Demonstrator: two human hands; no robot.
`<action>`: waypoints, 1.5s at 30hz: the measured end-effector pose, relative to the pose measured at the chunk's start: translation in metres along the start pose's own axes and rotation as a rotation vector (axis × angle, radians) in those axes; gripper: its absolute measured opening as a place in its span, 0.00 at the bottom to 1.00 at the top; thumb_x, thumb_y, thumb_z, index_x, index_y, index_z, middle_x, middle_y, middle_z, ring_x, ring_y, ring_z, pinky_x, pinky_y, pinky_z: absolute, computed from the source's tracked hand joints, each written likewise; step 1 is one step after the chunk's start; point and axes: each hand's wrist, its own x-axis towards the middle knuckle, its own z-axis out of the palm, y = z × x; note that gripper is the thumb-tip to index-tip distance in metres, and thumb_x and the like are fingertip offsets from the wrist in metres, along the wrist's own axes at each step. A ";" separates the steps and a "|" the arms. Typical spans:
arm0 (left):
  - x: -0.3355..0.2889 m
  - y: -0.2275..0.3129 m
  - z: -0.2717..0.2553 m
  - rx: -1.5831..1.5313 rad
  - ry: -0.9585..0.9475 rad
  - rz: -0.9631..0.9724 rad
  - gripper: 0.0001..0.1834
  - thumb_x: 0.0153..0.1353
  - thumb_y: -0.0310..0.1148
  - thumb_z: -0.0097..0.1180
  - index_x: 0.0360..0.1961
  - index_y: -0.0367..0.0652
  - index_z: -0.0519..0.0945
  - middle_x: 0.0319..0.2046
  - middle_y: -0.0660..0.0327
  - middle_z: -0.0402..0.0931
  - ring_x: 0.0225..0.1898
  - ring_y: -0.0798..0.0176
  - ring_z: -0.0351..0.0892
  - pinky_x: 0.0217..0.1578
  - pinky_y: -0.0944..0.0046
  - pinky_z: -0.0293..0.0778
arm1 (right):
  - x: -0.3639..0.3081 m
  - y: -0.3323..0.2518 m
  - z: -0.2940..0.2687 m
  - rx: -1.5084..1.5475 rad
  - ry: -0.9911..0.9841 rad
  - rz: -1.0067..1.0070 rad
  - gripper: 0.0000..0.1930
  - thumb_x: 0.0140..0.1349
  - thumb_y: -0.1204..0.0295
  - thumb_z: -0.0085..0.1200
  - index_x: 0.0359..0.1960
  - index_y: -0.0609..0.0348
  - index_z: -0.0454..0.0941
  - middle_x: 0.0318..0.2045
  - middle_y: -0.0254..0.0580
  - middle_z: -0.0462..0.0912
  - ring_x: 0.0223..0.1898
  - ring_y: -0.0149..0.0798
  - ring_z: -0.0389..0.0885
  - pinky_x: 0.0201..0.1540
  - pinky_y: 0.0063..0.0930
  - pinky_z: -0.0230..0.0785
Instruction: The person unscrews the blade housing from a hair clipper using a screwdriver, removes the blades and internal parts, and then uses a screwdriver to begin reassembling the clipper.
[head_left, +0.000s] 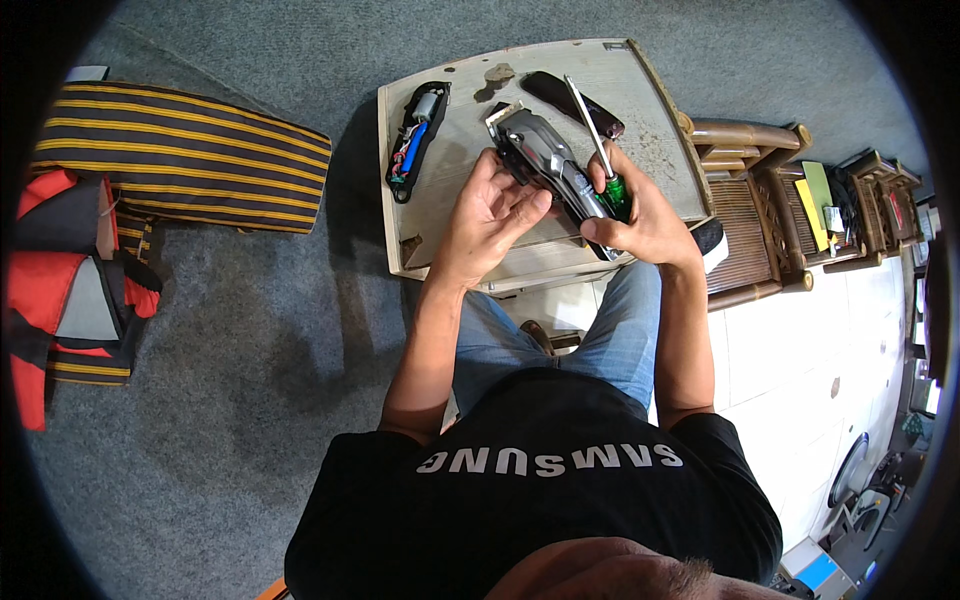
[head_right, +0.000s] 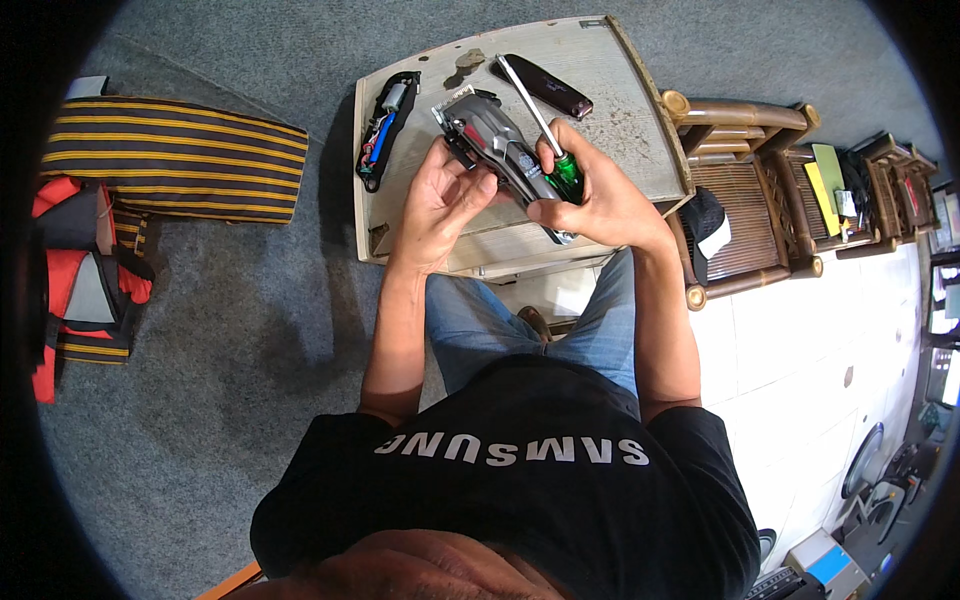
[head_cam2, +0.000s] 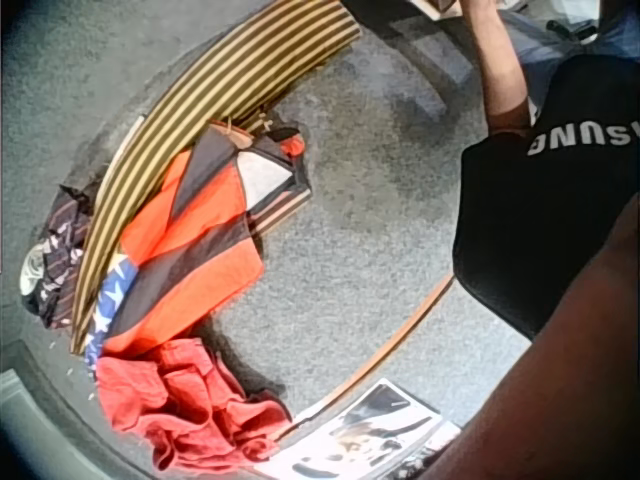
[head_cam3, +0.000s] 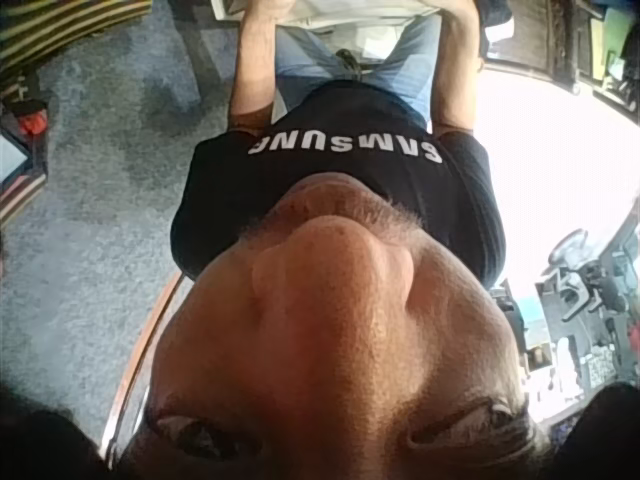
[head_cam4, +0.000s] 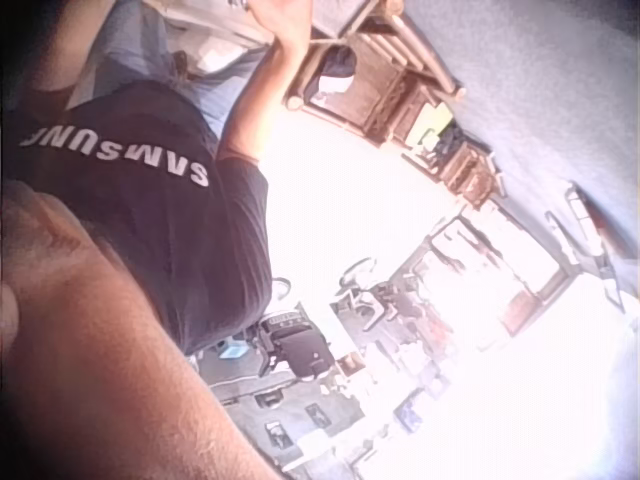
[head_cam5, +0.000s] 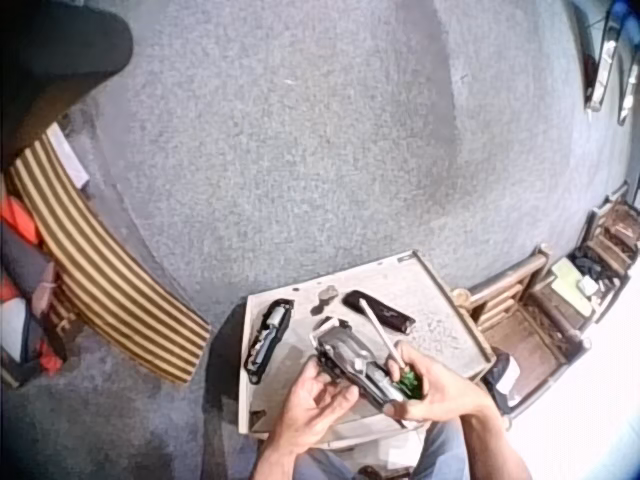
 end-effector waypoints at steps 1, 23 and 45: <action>0.000 -0.001 0.000 0.013 -0.013 0.018 0.29 0.70 0.25 0.65 0.66 0.38 0.64 0.57 0.56 0.76 0.57 0.66 0.79 0.61 0.63 0.75 | 0.000 0.002 0.000 -0.003 0.005 -0.017 0.21 0.52 0.72 0.70 0.41 0.52 0.67 0.35 0.29 0.67 0.39 0.25 0.65 0.42 0.21 0.61; -0.004 -0.008 0.003 0.192 0.006 0.104 0.28 0.69 0.27 0.67 0.63 0.38 0.64 0.54 0.56 0.78 0.51 0.68 0.77 0.53 0.66 0.77 | 0.003 0.002 0.008 -0.118 0.040 -0.009 0.20 0.52 0.73 0.69 0.40 0.53 0.67 0.29 0.30 0.69 0.34 0.26 0.67 0.36 0.23 0.63; -0.002 -0.002 0.005 0.062 0.114 0.014 0.19 0.81 0.41 0.48 0.62 0.38 0.69 0.49 0.57 0.77 0.50 0.66 0.81 0.51 0.54 0.87 | 0.001 0.006 0.009 -0.163 0.092 -0.018 0.23 0.51 0.69 0.72 0.41 0.53 0.68 0.30 0.32 0.72 0.36 0.28 0.70 0.39 0.26 0.66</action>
